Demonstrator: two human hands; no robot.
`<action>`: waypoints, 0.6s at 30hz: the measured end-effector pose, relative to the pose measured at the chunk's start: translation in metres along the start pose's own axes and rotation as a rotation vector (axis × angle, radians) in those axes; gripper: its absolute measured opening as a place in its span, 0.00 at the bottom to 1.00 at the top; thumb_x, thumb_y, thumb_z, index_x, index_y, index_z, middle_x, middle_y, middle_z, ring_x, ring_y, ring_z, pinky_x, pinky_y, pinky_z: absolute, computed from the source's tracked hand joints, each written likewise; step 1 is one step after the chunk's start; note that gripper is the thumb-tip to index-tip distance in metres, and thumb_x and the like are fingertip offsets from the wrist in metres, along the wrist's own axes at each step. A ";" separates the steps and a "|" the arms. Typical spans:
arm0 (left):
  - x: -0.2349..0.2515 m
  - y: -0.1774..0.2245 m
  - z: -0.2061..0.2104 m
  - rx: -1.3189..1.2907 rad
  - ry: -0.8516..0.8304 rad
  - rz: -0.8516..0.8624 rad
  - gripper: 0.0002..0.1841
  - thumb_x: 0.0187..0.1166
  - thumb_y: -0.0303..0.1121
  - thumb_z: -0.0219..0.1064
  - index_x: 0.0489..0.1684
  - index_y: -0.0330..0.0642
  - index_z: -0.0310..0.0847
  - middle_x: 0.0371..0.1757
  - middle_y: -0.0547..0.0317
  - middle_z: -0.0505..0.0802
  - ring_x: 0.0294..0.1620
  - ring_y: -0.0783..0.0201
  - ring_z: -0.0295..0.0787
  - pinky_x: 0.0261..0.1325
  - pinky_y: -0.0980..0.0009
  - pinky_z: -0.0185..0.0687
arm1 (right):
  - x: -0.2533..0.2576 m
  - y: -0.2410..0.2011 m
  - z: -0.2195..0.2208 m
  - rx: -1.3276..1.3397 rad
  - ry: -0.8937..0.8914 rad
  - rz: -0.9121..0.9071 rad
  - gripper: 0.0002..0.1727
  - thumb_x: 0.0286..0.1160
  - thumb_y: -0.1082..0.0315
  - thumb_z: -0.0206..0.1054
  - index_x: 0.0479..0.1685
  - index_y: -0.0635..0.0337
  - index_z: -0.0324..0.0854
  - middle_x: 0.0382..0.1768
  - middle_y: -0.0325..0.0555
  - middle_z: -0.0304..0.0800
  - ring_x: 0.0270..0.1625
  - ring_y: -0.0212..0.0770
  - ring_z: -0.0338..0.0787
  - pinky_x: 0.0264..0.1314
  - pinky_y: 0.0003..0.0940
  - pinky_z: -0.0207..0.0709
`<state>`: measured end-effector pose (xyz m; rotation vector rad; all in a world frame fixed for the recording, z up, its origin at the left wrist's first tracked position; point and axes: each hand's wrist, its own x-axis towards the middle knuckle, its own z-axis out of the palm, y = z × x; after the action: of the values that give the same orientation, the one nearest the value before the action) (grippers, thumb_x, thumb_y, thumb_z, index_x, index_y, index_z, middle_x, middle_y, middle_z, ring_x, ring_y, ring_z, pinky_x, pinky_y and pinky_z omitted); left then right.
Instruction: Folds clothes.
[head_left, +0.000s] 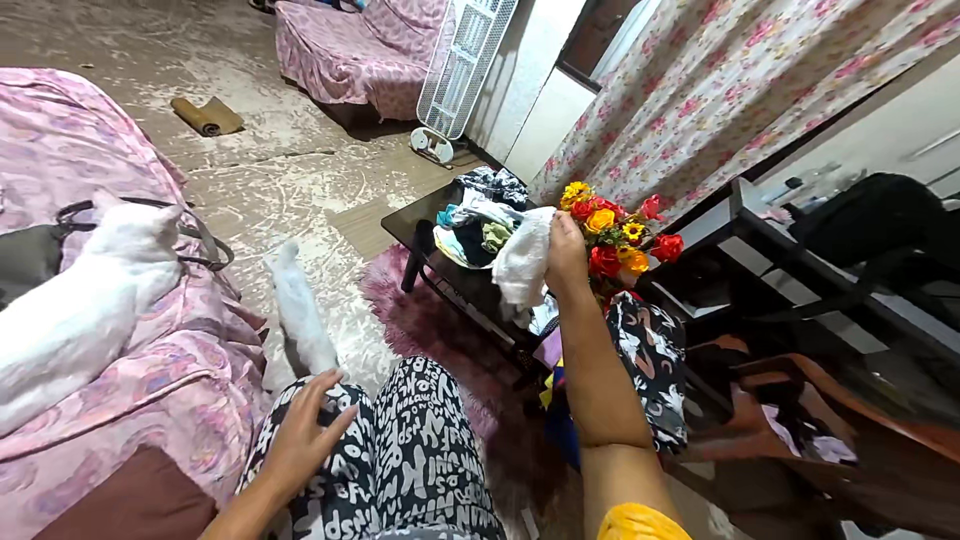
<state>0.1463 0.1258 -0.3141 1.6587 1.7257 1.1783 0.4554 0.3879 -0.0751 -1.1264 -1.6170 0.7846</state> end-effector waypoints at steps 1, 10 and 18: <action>0.011 0.021 0.002 -0.091 0.020 0.063 0.40 0.77 0.59 0.67 0.80 0.35 0.71 0.82 0.38 0.77 0.84 0.45 0.71 0.84 0.45 0.66 | -0.017 -0.021 0.004 0.011 -0.146 -0.029 0.17 0.94 0.58 0.47 0.60 0.56 0.79 0.42 0.42 0.88 0.40 0.33 0.88 0.44 0.38 0.86; 0.033 0.127 0.005 -0.393 0.194 0.334 0.20 0.78 0.38 0.73 0.58 0.30 0.83 0.54 0.57 0.95 0.58 0.76 0.90 0.67 0.72 0.86 | -0.115 -0.065 0.072 0.182 -1.103 -0.492 0.17 0.83 0.69 0.65 0.62 0.74 0.84 0.56 0.56 0.92 0.60 0.38 0.91 0.68 0.35 0.84; -0.026 0.081 -0.137 -0.239 0.464 -0.144 0.22 0.81 0.30 0.65 0.69 0.25 0.73 0.59 0.57 0.90 0.60 0.78 0.87 0.68 0.71 0.84 | 0.005 0.141 0.050 -0.638 -0.457 0.279 0.29 0.82 0.50 0.67 0.78 0.54 0.79 0.79 0.65 0.74 0.81 0.65 0.73 0.83 0.64 0.65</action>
<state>0.0843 0.0574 -0.1823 1.1603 1.8381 1.7191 0.4500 0.4449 -0.2130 -1.7431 -2.2141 0.7573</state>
